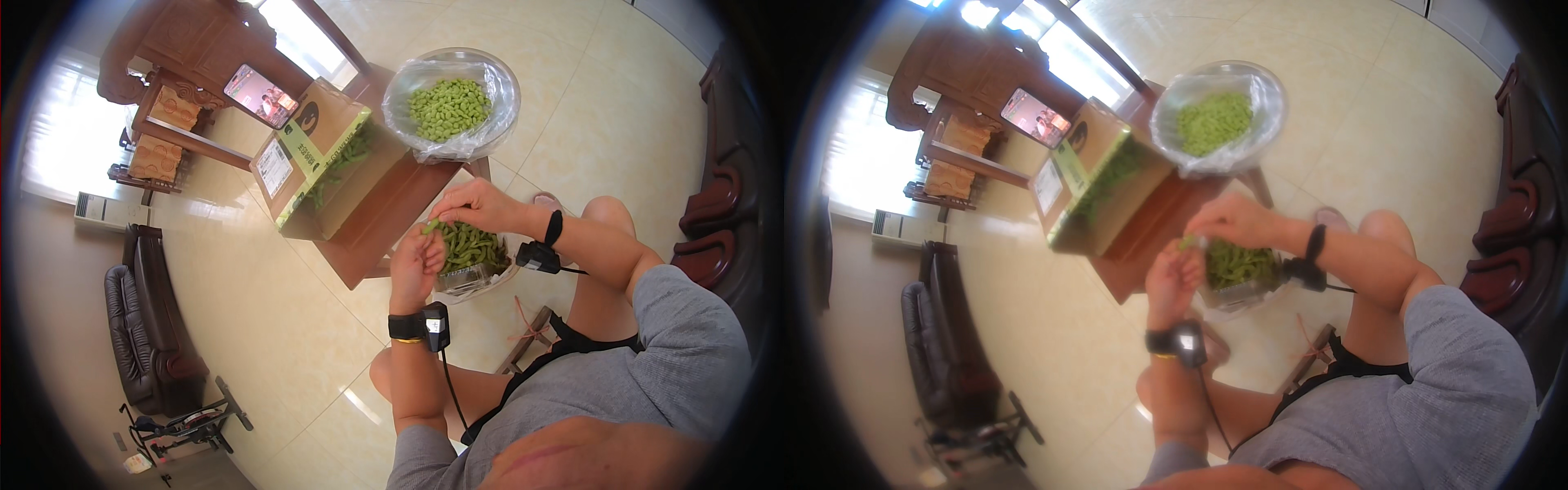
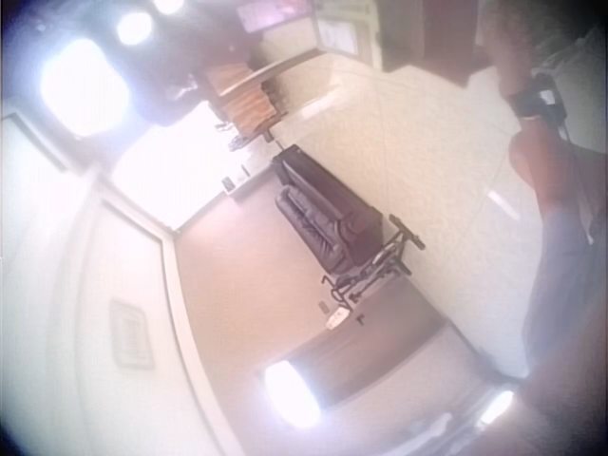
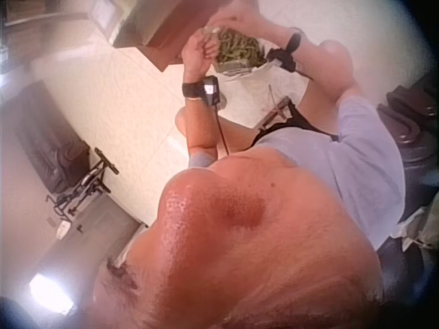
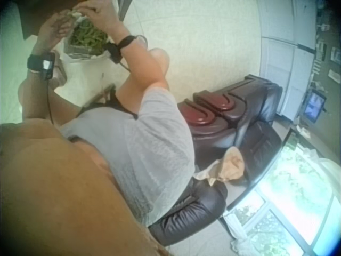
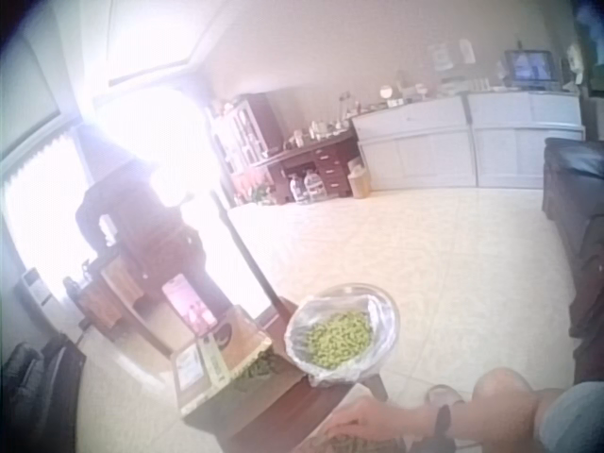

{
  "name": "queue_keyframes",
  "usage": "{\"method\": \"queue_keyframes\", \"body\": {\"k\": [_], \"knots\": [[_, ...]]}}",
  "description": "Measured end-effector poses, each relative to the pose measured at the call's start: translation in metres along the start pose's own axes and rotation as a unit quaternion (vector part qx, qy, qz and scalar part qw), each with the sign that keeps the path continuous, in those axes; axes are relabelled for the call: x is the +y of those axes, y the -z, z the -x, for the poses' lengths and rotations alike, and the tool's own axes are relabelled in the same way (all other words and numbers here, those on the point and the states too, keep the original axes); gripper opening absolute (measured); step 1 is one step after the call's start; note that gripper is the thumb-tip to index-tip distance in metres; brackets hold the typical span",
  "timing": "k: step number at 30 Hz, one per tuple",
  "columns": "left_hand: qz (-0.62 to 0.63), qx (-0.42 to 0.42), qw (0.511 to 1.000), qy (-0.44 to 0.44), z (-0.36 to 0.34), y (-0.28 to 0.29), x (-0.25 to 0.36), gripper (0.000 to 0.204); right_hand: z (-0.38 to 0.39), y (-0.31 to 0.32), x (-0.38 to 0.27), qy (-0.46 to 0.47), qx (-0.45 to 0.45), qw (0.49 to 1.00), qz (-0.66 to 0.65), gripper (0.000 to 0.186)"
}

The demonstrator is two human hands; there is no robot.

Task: The person shells beans by hand, removing them from pods and placing the beans into a clear bowl and the discarded pods into a separate container.

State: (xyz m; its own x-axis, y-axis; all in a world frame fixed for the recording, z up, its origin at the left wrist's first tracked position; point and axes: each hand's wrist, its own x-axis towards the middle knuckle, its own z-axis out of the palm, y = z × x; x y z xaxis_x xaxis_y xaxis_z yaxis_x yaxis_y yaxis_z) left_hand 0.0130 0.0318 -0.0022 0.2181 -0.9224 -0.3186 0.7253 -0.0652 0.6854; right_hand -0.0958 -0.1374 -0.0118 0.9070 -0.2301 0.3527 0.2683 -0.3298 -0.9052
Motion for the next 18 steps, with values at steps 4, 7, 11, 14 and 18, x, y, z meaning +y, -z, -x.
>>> {"method": "queue_keyframes", "body": {"k": [4,7,11,14,18], "knots": [[-0.153,0.098,0.98,-0.085,-0.004,-0.004,-0.006,0.01,0.004,-0.013,0.003,-0.091,0.034,0.993,-0.064,0.015],[-0.098,0.105,0.986,-0.081,-0.003,-0.013,-0.005,0.013,0.004,-0.014,0.004,-0.137,0.042,0.984,-0.103,0.016],[-0.045,0.097,0.993,-0.046,-0.002,-0.012,0.0,0.014,0.005,-0.019,0.009,-0.122,0.043,0.987,-0.1,0.016],[0.001,0.088,0.995,-0.048,-0.002,-0.008,-0.001,0.011,0.006,-0.023,0.009,-0.092,0.045,0.991,-0.085,0.017],[0.04,0.082,0.995,-0.049,-0.002,-0.005,-0.002,0.008,0.005,-0.023,0.001,-0.086,0.039,0.992,-0.08,0.018]]}}
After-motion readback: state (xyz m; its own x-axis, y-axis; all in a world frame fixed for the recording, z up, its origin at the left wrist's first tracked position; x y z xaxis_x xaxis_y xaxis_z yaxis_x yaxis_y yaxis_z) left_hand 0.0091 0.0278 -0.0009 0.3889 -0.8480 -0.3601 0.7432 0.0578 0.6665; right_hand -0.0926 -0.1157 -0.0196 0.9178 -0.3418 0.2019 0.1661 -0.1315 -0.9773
